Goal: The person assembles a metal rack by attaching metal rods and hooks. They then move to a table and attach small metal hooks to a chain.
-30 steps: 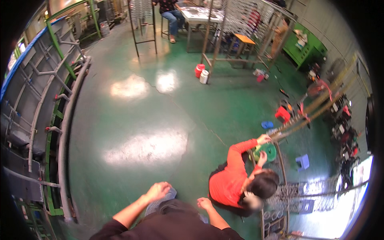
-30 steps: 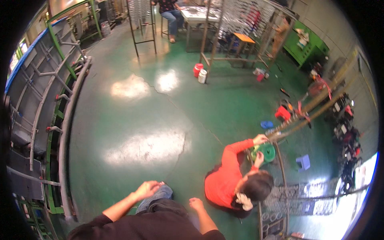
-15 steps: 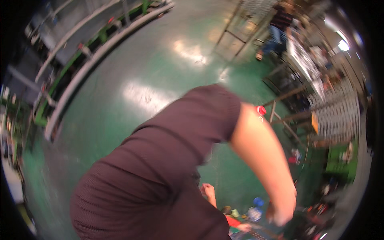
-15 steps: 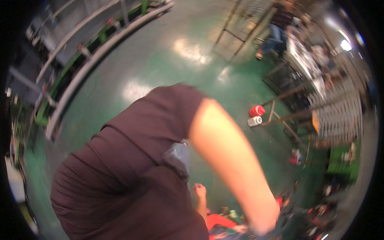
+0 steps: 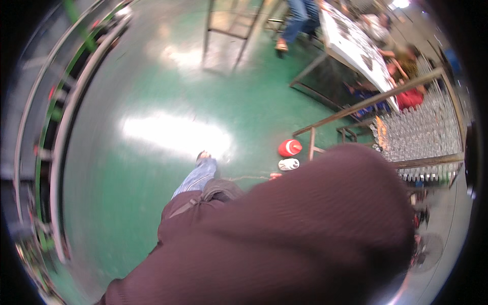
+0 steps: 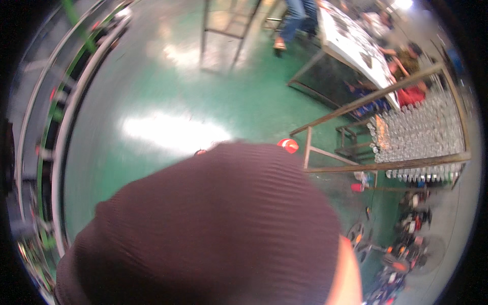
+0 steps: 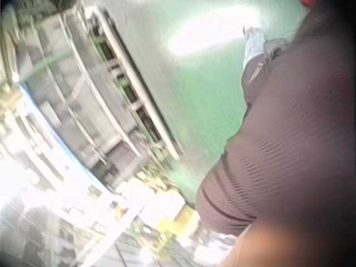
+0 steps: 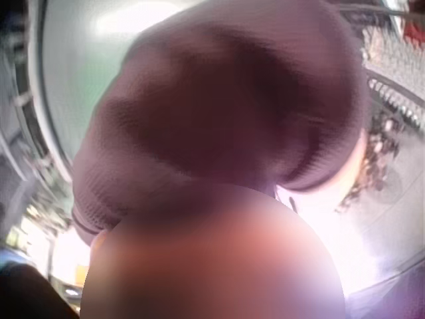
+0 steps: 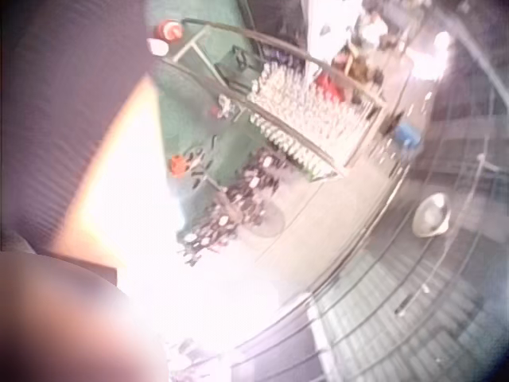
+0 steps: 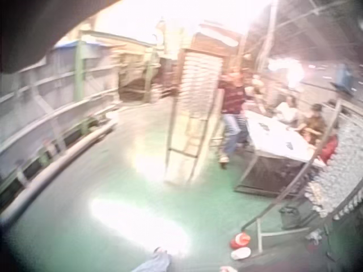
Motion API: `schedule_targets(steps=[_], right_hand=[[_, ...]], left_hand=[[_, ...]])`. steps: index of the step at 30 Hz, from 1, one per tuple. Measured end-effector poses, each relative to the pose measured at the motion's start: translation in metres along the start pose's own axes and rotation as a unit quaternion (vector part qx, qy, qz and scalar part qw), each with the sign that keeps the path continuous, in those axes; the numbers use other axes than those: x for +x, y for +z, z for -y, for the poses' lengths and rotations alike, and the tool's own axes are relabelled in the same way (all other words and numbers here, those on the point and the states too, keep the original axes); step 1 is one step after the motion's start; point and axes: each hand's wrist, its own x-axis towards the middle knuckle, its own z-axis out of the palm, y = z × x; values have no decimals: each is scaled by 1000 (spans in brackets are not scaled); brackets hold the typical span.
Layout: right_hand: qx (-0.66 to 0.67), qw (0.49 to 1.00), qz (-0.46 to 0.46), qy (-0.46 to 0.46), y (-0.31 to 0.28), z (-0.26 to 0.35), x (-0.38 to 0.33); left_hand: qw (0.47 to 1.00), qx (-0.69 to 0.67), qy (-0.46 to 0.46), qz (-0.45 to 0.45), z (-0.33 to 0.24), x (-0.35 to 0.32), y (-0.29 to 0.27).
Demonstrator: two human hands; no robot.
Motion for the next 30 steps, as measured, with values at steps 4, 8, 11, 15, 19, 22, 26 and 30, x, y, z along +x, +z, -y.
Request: schedule_targets(steps=[4,8,11,15,19,22,26,30], right_hand=[[-19,983,-25,179,-12,-43,29],[46,915,-18,400,-26,-95,29],[140,856,-11,497,-44,-123,74],[-163,942,152,250,-132,-135,217],[-73,974,-12,213,-248,-42,457],[38,986,-155,39,-355,66,605],[-18,979,-194,-52,-479,179,745],[-8,949,-312,-41,-569,232,809]], left_hand=[[997,-3,73,10,122,-15,-65],[998,-25,44,34,276,-45,-56],[988,-118,-38,-95,423,-108,-10],[922,-221,-313,-63,582,-202,54],[787,-251,-557,-85,666,-277,93],[656,-346,-663,-103,729,-318,110],[679,-281,-673,-85,867,-330,116],[774,-207,-585,-123,1028,-291,73]])
